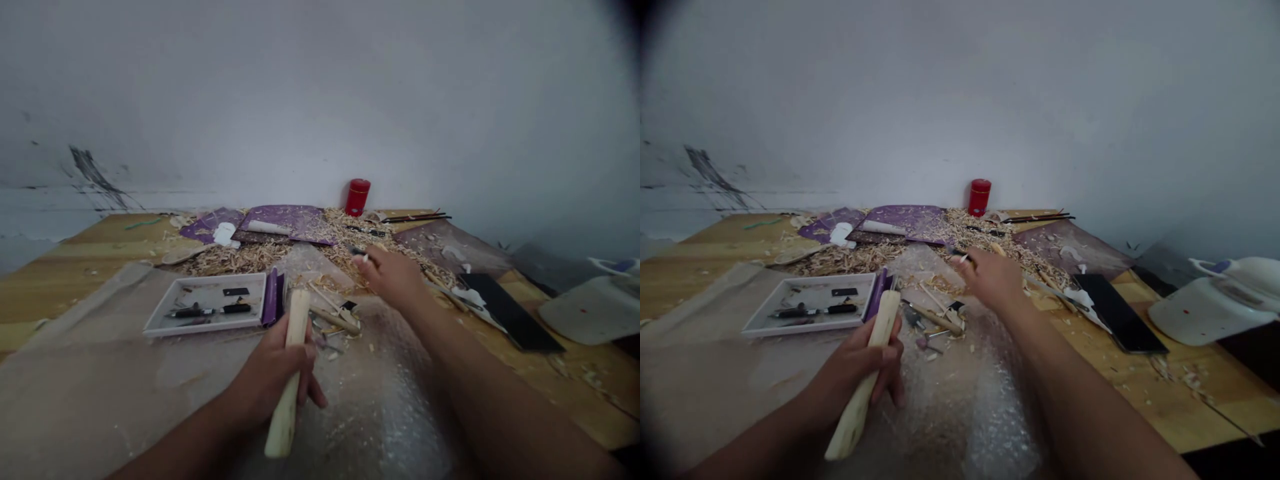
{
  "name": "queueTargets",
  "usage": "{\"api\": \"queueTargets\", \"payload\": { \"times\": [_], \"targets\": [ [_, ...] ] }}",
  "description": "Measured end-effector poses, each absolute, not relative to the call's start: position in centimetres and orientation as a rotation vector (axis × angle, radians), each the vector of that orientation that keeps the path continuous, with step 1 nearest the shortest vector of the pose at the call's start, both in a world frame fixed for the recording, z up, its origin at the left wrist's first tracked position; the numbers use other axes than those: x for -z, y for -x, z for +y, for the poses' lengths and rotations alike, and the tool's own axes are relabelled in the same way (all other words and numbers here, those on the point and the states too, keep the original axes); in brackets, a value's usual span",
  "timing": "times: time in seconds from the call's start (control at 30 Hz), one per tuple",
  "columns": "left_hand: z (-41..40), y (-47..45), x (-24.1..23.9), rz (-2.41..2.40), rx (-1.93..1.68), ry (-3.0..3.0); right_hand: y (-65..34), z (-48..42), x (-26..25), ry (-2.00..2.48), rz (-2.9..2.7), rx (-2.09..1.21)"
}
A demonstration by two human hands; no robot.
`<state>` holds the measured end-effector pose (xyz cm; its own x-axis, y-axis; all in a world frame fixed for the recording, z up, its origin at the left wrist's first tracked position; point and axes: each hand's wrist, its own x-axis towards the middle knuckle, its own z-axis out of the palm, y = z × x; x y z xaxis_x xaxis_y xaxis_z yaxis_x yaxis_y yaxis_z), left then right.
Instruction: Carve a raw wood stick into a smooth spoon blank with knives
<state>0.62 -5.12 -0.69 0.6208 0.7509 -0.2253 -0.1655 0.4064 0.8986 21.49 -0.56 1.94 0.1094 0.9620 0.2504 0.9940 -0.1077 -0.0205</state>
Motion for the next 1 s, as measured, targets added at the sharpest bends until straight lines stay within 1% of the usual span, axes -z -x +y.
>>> {"api": "queueTargets", "payload": {
  "times": [0.13,0.23,0.47,1.0],
  "targets": [
    [-4.1,-0.6,0.9,0.85,-0.663,-1.071,-18.2,-2.4,-1.8,1.851,-2.322,0.143],
    [-3.9,-0.7,0.9,0.89,-0.647,-1.111,-16.8,-3.2,-1.7,1.749,-2.421,0.123],
    [-3.9,-0.7,0.6,0.966,-0.587,-1.219,-17.3,-3.3,-1.9,1.665,-2.473,0.164],
    [-3.6,-0.3,0.5,0.904,-0.595,-1.238,-17.6,-2.9,-1.7,1.742,-2.422,0.155]
  ]
}}
